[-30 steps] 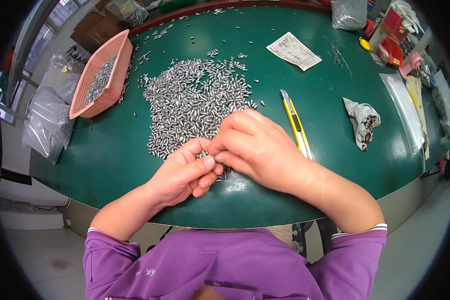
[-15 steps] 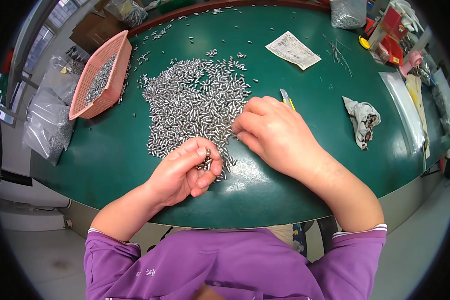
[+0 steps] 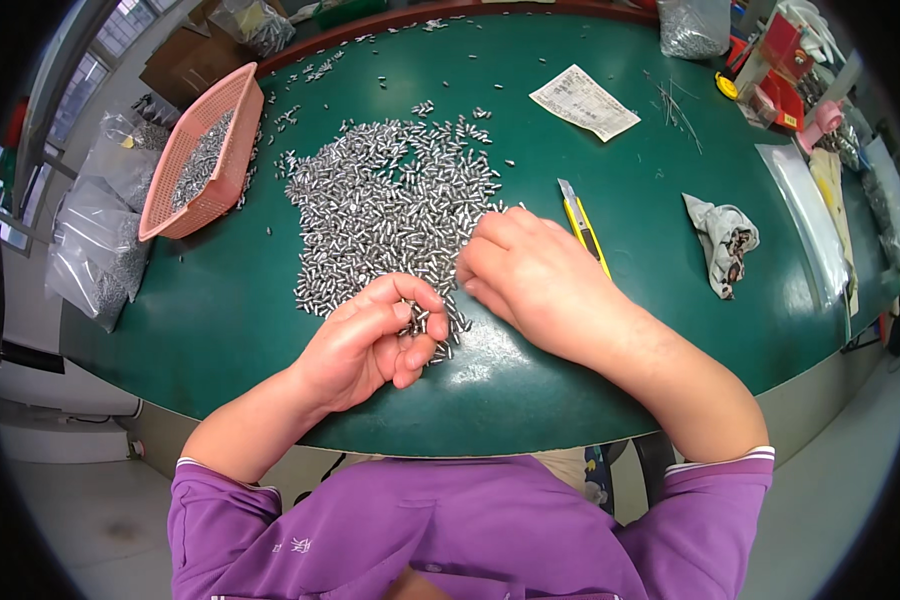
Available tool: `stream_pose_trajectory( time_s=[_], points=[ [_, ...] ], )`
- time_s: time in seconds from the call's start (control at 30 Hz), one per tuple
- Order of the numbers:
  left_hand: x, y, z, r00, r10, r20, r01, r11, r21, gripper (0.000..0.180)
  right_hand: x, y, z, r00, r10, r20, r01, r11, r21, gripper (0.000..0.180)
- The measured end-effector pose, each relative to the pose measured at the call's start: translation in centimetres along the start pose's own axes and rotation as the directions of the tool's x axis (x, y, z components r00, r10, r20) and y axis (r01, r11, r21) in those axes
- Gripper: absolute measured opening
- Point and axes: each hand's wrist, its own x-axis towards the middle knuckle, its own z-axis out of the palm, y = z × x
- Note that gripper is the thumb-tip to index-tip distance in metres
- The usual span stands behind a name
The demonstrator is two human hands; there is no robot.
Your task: Inspecting and sorting small metal components on a factory workbench.
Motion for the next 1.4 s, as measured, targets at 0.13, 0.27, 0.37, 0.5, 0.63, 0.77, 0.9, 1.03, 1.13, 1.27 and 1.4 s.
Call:
stream_pose_trajectory(
  time_s=[0.13, 0.27, 0.37, 0.5, 0.63, 0.77, 0.9, 1.03, 1.13, 1.27, 1.4],
  points=[
    [0.0, -0.2, -0.2, 1.0, 0.008, 0.003, -0.008, 1.0, 0.021, 0.017, 0.4, -1.2, -0.5, 0.992, 0.123, 0.022, -0.12, 0.892, 0.436, 0.007],
    [0.0, -0.1, -0.3, 0.999, -0.013, 0.031, 0.012, 1.0, 0.001, 0.015, 0.3, -2.1, -0.3, 0.976, 0.183, 0.116, -0.215, 0.754, 0.62, 0.01],
    [0.1, -0.3, -0.4, 0.999, 0.001, 0.037, -0.001, 1.0, -0.011, 0.013, 0.3, -2.2, -0.3, 0.977, 0.196, 0.085, -0.205, 0.743, 0.637, 0.01],
    [0.1, -0.3, -0.4, 0.998, 0.023, 0.054, -0.02, 0.998, -0.056, 0.009, 0.4, -1.1, -0.8, 0.98, 0.194, -0.034, -0.161, 0.89, 0.427, 0.011],
    [0.2, -0.3, -0.3, 0.997, 0.038, 0.065, -0.036, 0.999, -0.038, 0.012, 0.4, 0.0, -1.3, 0.985, 0.154, -0.076, -0.144, 0.982, 0.121, 0.015],
    [0.1, -0.1, -0.5, 0.997, 0.02, 0.076, -0.016, 0.998, -0.055, 0.016, 0.0, 0.1, -2.0, 0.981, 0.192, -0.033, -0.193, 0.98, -0.048, 0.02],
    [0.0, -0.1, -0.7, 0.996, 0.04, 0.082, -0.035, 0.997, -0.062, 0.02, -0.2, 0.2, -1.8, 0.973, 0.229, -0.016, -0.229, 0.973, -0.028, 0.022],
    [0.2, -0.2, -0.6, 0.996, 0.035, 0.077, -0.03, 0.997, -0.066, 0.023, -0.3, 0.0, -0.6, 0.965, 0.249, 0.079, -0.257, 0.957, 0.136, 0.023],
    [0.2, -0.1, -0.6, 0.998, 0.031, 0.06, -0.028, 0.999, -0.047, 0.024, -0.2, -0.4, 0.0, 0.972, 0.223, 0.079, -0.233, 0.955, 0.182, 0.015],
    [0.2, -0.1, -0.7, 0.997, 0.031, 0.064, -0.026, 0.997, -0.077, 0.024, -0.1, -0.2, -0.1, 0.977, 0.201, 0.067, -0.211, 0.953, 0.217, 0.019],
    [0.3, 0.0, -0.7, 0.997, 0.03, 0.065, -0.023, 0.994, -0.104, 0.022, -0.4, 0.0, -0.8, 0.97, 0.213, 0.113, -0.227, 0.965, 0.129, 0.016]
  ],
)
